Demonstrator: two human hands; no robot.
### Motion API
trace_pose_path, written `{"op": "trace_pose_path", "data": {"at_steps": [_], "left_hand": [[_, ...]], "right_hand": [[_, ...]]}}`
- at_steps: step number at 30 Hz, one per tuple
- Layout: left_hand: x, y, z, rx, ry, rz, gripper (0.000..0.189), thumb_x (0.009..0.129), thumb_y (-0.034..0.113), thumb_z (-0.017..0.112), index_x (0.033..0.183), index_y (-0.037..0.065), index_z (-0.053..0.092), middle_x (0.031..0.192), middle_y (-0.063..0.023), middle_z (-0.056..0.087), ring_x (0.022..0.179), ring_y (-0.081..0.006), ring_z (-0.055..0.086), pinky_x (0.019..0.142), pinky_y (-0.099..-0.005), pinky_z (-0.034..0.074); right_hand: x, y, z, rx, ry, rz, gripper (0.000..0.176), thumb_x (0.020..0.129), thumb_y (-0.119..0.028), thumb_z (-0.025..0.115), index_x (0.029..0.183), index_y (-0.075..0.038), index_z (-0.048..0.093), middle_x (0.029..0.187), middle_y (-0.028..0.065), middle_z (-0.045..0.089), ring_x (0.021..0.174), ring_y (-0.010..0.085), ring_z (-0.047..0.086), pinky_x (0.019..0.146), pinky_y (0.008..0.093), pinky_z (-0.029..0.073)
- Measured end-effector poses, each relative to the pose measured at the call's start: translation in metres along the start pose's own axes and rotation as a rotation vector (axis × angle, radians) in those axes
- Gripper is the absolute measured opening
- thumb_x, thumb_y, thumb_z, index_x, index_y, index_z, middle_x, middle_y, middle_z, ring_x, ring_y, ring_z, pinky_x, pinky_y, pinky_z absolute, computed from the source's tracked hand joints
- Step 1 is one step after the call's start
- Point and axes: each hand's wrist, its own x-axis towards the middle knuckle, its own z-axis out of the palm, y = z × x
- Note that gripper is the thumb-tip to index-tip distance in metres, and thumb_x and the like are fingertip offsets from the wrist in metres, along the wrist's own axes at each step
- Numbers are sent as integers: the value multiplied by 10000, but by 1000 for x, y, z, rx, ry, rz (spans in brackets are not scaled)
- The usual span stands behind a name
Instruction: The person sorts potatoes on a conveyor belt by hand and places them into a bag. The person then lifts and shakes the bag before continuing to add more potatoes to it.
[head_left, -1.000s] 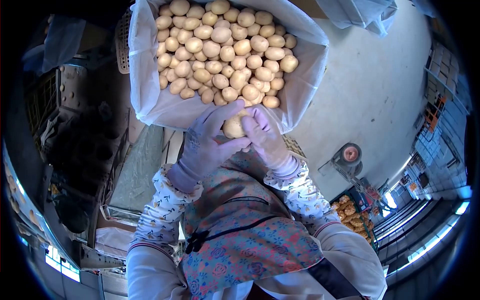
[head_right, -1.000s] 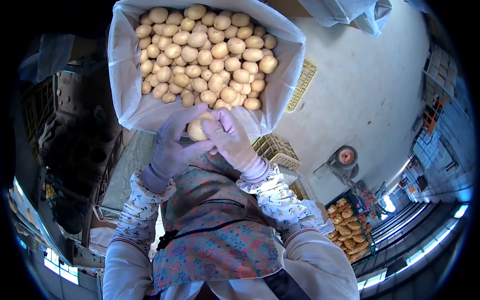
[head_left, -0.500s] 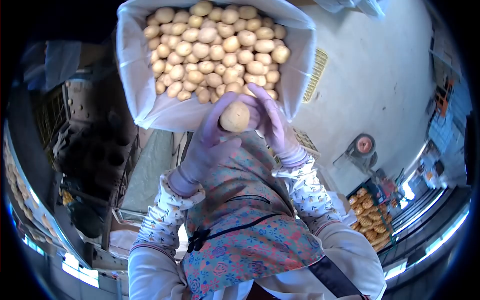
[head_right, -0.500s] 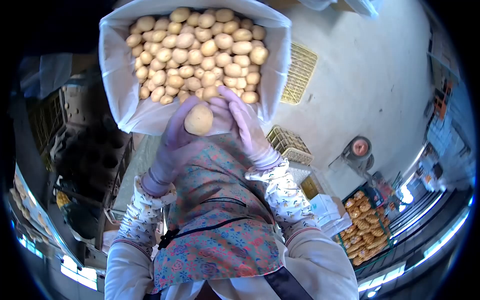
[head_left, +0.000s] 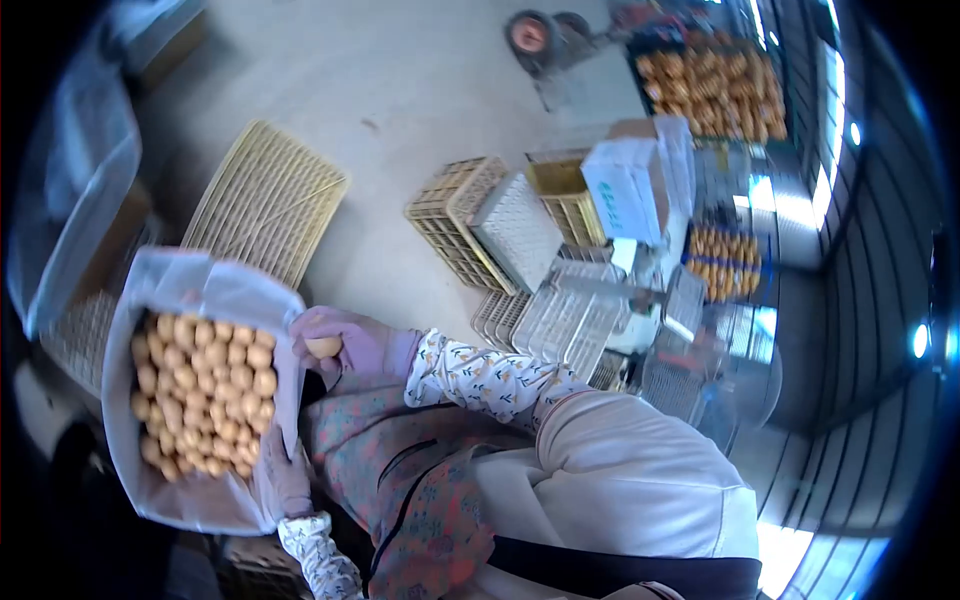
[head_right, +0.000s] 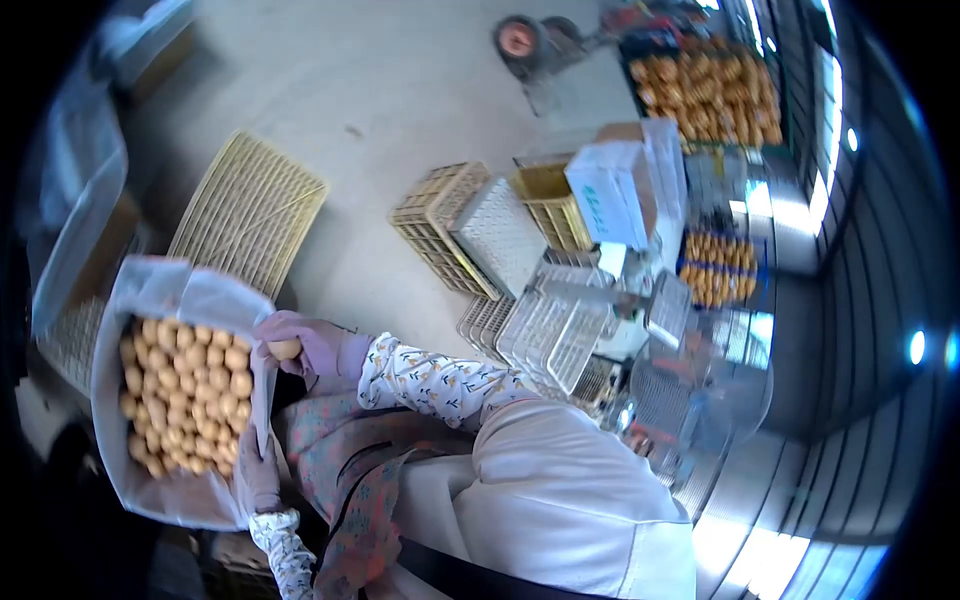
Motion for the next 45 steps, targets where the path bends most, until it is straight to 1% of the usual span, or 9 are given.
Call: {"op": "trace_pose_path", "data": {"at_steps": [4, 5, 10, 15, 28, 34, 37, 40, 45], "left_hand": [[1, 9, -2, -22, 7, -30, 442, 914, 176, 592, 1317, 7, 526, 1294, -224, 556, 1213, -383, 511, 1044, -427, 393], [3, 7, -3, -12, -6, -17, 437, 914, 175, 590, 1311, 4, 530, 1290, -224, 560, 1206, -382, 515, 1041, -425, 394], [7, -1, 2, 69, -42, -100, 436, 907, 169, 590, 1305, -2, 538, 1281, -224, 569, 1189, -381, 526, 1032, -413, 399], [4, 1, 6, 183, 27, -69, 420, 880, 125, 608, 1274, -13, 559, 1247, -220, 596, 1144, -379, 561, 1007, -417, 423], [-44, 48, -14, -83, 445, -40, 438, 800, 176, 670, 1221, 80, 599, 1191, -120, 613, 1167, -294, 536, 1085, -482, 333], [-88, 15, -42, -309, 906, -241, 255, 716, 23, 689, 961, 70, 636, 972, -89, 658, 912, -333, 608, 862, -447, 448], [-83, -30, -73, -1, 1291, -313, 603, 742, 79, 733, 1282, -22, 484, 1239, -225, 535, 1106, -424, 519, 952, -463, 413], [-51, -90, -97, -209, 1305, -444, 643, 804, 217, 742, 1324, -25, 451, 1232, -253, 561, 1096, -410, 558, 949, -442, 442], [-22, -131, -137, -481, 1012, -791, 382, 910, 388, 585, 1139, 84, 613, 1001, -164, 691, 948, -336, 661, 826, -406, 503]], "right_hand": [[-38, -46, -123, 503, 324, -421, 247, 908, -196, 585, 1128, -83, 585, 994, 65, 620, 908, 179, 623, 626, 266, 521], [-75, -75, -193, 612, -146, -403, 241, 883, -203, 592, 1089, -76, 591, 975, 69, 616, 857, 199, 619, 607, 307, 532], [-315, -241, -217, 642, 951, -1201, 375, 931, -363, 539, 823, -6, 580, 778, 80, 615, 686, 184, 597, 691, 336, 564], [-278, -196, -272, -187, 1140, -678, 260, 956, -302, 557, 999, -45, 556, 834, 63, 629, 707, 157, 602, 683, 302, 543], [9, 44, 47, -1718, -366, -391, 401, 895, -77, 607, 1281, 3, 533, 1159, 173, 613, 1079, 285, 616, 908, 359, 504], [63, 76, 86, -1969, -225, -407, 343, 850, -109, 624, 1176, -17, 577, 1068, 225, 611, 1002, 399, 598, 891, 402, 493], [106, 90, 70, -2231, 0, -403, 693, 796, -230, 690, 1393, -45, 392, 1288, 281, 467, 1191, 451, 468, 1017, 443, 403], [131, 118, 71, -2386, 177, 41, 1078, 727, -342, 746, 1521, -29, 89, 1452, 353, 240, 1362, 502, 238, 1134, 505, 238], [152, 193, 42, -1939, 326, -424, 1059, 712, -237, 715, 1505, 3, 56, 1472, 368, 175, 1384, 524, 152, 1162, 518, 155]]}}
